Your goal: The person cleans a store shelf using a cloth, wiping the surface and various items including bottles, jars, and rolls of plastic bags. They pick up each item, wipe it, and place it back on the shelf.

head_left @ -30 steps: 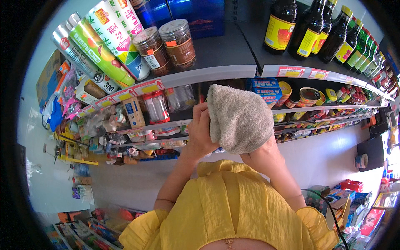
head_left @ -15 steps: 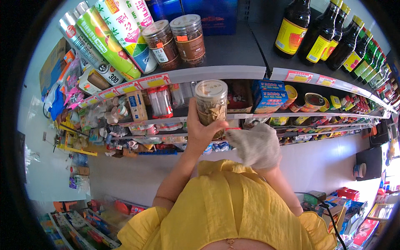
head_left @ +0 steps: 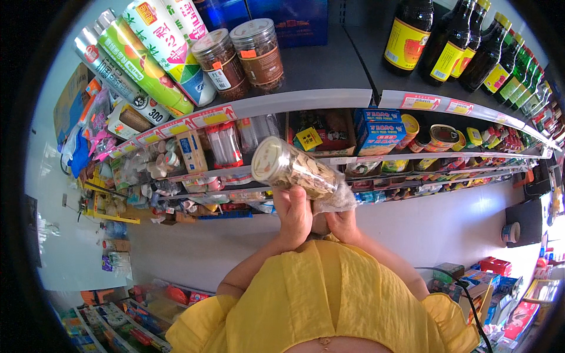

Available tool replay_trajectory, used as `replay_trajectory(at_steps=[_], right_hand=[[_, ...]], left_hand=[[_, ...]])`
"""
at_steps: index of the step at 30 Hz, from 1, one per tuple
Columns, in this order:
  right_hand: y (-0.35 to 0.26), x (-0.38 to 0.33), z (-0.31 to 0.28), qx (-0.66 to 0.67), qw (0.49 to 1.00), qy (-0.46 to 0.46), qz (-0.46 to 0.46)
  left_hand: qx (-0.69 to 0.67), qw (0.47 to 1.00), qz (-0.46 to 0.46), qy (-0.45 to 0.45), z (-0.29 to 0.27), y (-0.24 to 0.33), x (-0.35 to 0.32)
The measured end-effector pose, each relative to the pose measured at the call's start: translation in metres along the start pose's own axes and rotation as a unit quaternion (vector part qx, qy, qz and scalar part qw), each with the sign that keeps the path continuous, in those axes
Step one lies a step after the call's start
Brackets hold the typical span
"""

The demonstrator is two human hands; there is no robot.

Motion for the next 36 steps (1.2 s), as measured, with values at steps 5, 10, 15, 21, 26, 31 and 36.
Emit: replay_trajectory(at_steps=[5,10,15,21,26,31,36], right_hand=[[0.033,-0.006,-0.005,0.186,0.96,-0.022,0.207],[0.036,-0.001,0.02,0.448,0.827,0.015,0.339],[0.059,-0.011,0.019,0.47,0.814,0.043,0.337],[0.044,0.001,0.003,0.353,0.846,0.102,0.386],[0.044,0.013,-0.013,0.272,0.939,0.069,0.2],[0.023,0.032,-0.005,0.184,0.977,0.043,0.099],[0.006,0.044,-0.017,0.34,0.932,0.008,0.121]], left_hand=[[-0.102,0.993,-0.053,0.03,-0.001,0.011,0.01],[0.139,0.99,-0.036,-0.011,-0.02,-0.011,0.009],[0.315,0.945,0.058,-0.061,-0.026,-0.019,0.011],[0.4,0.904,0.148,-0.033,-0.027,-0.009,0.024],[0.286,0.956,0.07,0.012,-0.026,-0.006,0.03],[0.135,0.987,-0.086,-0.021,-0.008,-0.028,0.023],[0.184,0.954,-0.113,-0.209,0.006,-0.021,0.028]])
Point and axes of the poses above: each hand's wrist, its own x-axis towards the middle knuckle, its own z-axis out of the palm, y = z × x, the point moved 7 cm from there along x, towards the middle knuckle, and after that the axes turned 2 degrees about x, right-handed, at the moved point
